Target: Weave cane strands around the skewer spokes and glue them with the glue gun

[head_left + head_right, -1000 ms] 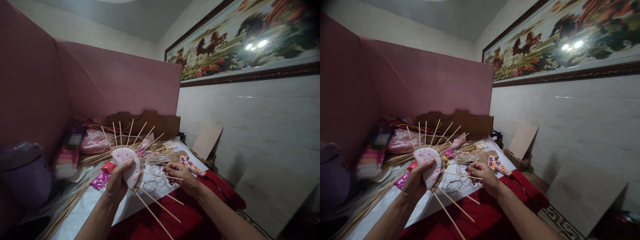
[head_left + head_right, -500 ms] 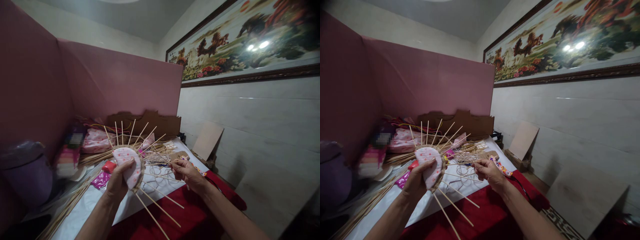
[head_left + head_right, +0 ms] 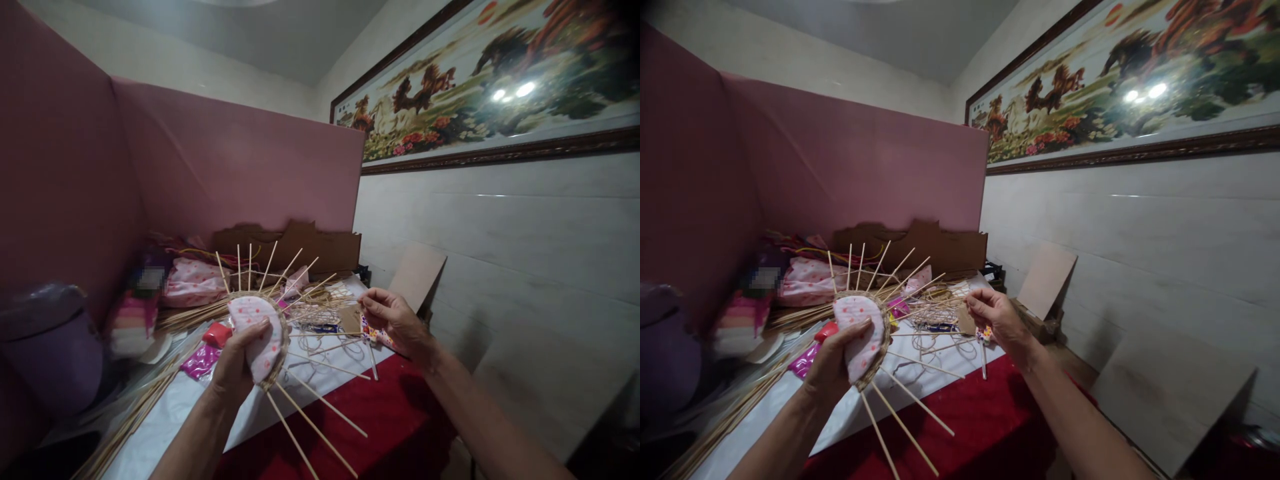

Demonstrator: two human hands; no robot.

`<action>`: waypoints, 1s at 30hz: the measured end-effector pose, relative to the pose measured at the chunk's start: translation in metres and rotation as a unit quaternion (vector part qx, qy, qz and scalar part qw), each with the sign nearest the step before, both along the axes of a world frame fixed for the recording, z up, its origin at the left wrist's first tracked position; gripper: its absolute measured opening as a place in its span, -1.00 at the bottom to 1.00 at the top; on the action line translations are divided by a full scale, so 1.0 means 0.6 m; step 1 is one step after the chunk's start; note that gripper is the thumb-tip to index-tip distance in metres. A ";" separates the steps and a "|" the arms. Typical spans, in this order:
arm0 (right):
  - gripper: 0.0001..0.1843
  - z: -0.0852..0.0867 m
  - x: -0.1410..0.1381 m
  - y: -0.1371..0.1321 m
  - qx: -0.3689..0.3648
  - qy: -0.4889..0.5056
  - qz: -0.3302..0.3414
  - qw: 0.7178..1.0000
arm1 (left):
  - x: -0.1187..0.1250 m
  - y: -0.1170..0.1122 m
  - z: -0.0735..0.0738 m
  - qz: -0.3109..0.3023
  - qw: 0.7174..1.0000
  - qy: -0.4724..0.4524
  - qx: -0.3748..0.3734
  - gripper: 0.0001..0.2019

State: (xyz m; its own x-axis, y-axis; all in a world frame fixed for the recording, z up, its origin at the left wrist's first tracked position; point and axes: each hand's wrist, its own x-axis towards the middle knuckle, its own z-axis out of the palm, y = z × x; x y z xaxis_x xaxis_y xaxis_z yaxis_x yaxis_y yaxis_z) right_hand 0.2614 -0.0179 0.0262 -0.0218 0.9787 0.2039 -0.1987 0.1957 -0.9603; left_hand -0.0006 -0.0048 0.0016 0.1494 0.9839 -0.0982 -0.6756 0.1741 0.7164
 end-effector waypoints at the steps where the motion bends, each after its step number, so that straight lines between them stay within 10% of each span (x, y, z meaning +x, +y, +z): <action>1: -0.71 0.004 0.000 0.001 0.006 0.003 0.002 1.000 | 0.000 0.000 -0.001 -0.003 1.000 -0.001 0.001 -0.87; 30: -0.71 -0.086 -0.011 0.000 -0.001 -0.048 0.073 0.996 | -0.002 0.002 0.003 0.021 1.000 -0.001 0.004 -0.86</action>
State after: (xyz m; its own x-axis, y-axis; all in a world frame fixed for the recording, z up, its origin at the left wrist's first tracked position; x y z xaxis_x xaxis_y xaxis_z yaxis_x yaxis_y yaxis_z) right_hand 0.2546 -0.0176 -0.0255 -0.1832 0.9640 0.1929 -0.1326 0.1702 -0.9764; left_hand -0.0021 -0.0038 0.0034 0.1079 0.9900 -0.0908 -0.6842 0.1403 0.7157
